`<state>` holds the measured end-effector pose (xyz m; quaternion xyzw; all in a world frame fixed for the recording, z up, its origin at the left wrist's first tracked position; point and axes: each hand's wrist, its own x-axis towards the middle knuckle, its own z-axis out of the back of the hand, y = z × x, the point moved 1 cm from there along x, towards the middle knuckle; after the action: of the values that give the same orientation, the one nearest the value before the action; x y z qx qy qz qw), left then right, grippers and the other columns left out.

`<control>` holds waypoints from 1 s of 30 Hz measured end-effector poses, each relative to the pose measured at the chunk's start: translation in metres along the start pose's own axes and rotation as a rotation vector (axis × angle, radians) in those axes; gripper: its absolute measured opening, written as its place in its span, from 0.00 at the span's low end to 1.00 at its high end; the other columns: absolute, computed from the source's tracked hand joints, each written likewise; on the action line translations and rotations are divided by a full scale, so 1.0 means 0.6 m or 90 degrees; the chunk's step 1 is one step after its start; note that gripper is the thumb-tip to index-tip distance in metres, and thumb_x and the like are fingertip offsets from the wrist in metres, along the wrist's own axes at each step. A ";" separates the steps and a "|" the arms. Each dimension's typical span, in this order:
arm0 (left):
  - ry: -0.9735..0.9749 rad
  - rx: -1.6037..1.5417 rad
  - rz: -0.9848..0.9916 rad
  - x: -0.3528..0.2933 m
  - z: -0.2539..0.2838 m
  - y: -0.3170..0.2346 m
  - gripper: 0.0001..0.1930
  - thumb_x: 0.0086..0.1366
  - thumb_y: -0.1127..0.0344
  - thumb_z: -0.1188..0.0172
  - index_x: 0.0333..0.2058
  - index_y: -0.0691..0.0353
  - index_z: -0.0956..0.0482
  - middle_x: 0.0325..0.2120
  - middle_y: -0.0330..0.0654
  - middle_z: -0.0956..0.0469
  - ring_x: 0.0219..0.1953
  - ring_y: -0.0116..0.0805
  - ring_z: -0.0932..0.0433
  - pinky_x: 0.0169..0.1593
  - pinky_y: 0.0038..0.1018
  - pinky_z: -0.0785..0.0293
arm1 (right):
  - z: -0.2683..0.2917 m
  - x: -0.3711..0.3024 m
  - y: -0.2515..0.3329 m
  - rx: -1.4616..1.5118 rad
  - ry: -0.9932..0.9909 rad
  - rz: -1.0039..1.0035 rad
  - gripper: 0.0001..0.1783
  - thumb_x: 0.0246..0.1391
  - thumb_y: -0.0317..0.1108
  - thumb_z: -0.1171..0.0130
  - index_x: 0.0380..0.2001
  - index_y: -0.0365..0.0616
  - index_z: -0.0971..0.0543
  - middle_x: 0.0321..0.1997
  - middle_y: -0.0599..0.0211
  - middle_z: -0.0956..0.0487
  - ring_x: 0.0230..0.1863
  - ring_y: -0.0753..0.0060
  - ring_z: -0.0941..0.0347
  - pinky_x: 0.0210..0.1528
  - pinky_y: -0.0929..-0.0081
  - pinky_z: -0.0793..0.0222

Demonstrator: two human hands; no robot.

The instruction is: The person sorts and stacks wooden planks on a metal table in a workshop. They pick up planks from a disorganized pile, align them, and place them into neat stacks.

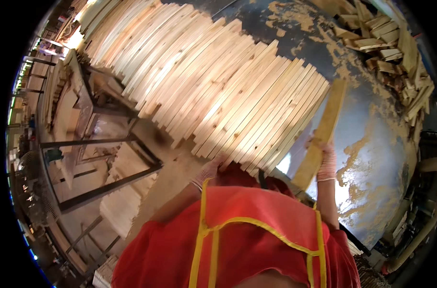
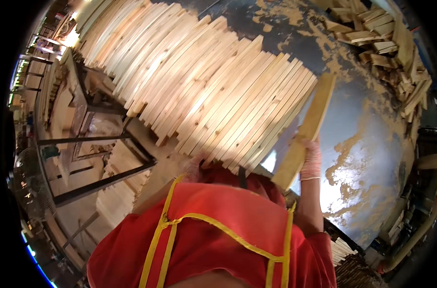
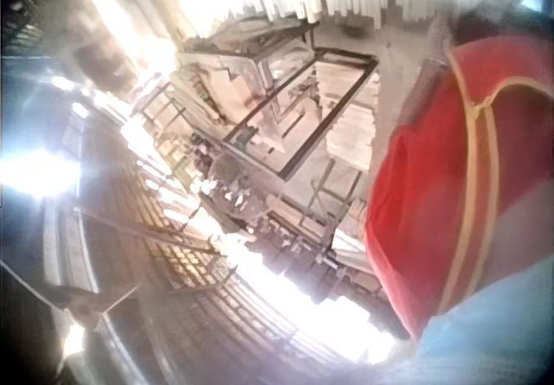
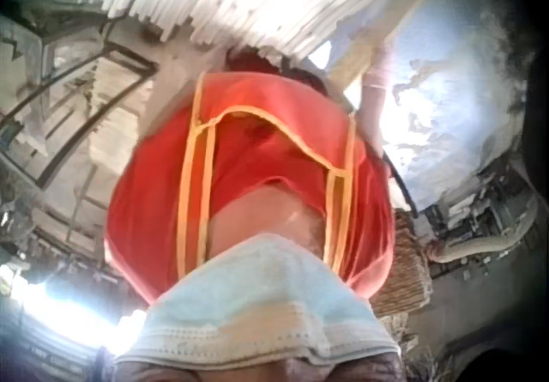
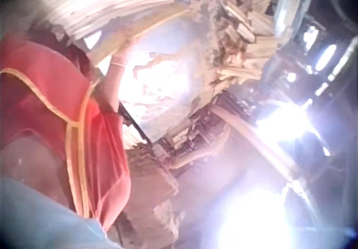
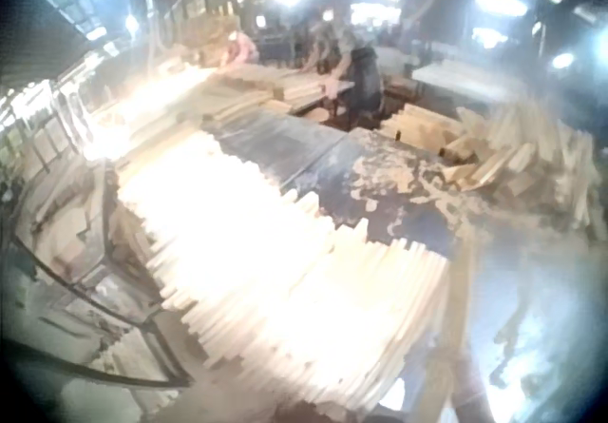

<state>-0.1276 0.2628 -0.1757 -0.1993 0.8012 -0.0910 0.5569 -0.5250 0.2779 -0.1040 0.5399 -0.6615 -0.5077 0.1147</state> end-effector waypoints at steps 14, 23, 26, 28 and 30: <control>0.341 0.329 -0.201 -0.028 -0.107 -0.244 0.38 0.74 0.53 0.42 0.76 0.60 0.44 0.53 0.46 0.24 0.53 0.35 0.24 0.54 0.30 0.25 | -0.202 0.005 -0.079 -0.094 -0.099 0.003 0.53 0.52 0.20 0.47 0.81 0.58 0.50 0.57 0.50 0.25 0.46 0.54 0.20 0.43 0.55 0.15; 0.168 0.809 -0.399 -0.133 -0.157 -0.271 0.55 0.62 0.53 0.30 0.77 0.71 0.54 0.67 0.68 0.33 0.70 0.58 0.32 0.69 0.43 0.32 | -0.349 -0.030 -0.148 -0.109 -0.055 -0.018 0.57 0.68 0.46 0.37 0.82 0.42 0.65 0.62 0.57 0.26 0.57 0.65 0.29 0.58 0.68 0.28; 0.006 0.889 -0.366 -0.119 -0.138 -0.304 0.50 0.62 0.54 0.30 0.74 0.70 0.48 0.55 0.64 0.22 0.62 0.57 0.23 0.64 0.44 0.27 | -0.395 -0.017 -0.147 -0.400 0.186 -0.059 0.63 0.67 0.56 0.36 0.80 0.35 0.67 0.64 0.53 0.26 0.62 0.66 0.29 0.62 0.70 0.30; -0.061 0.805 -0.283 -0.087 -0.122 -0.350 0.43 0.61 0.55 0.29 0.70 0.67 0.37 0.49 0.60 0.17 0.56 0.56 0.18 0.60 0.44 0.23 | -0.410 -0.004 -0.149 -0.437 0.257 -0.027 0.56 0.66 0.53 0.35 0.80 0.33 0.55 0.70 0.47 0.27 0.70 0.60 0.31 0.71 0.68 0.35; -0.135 0.848 -0.368 -0.069 -0.081 -0.390 0.30 0.59 0.55 0.30 0.57 0.63 0.23 0.45 0.58 0.15 0.50 0.57 0.16 0.55 0.44 0.20 | -0.401 -0.010 -0.154 -0.472 0.245 -0.035 0.50 0.65 0.48 0.34 0.78 0.32 0.46 0.67 0.48 0.24 0.68 0.58 0.29 0.72 0.67 0.36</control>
<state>-0.1094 0.0651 -0.0365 -0.0297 0.4331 -0.6821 0.5885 -0.2989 0.1598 -0.0649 0.5646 -0.3859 -0.6040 0.4092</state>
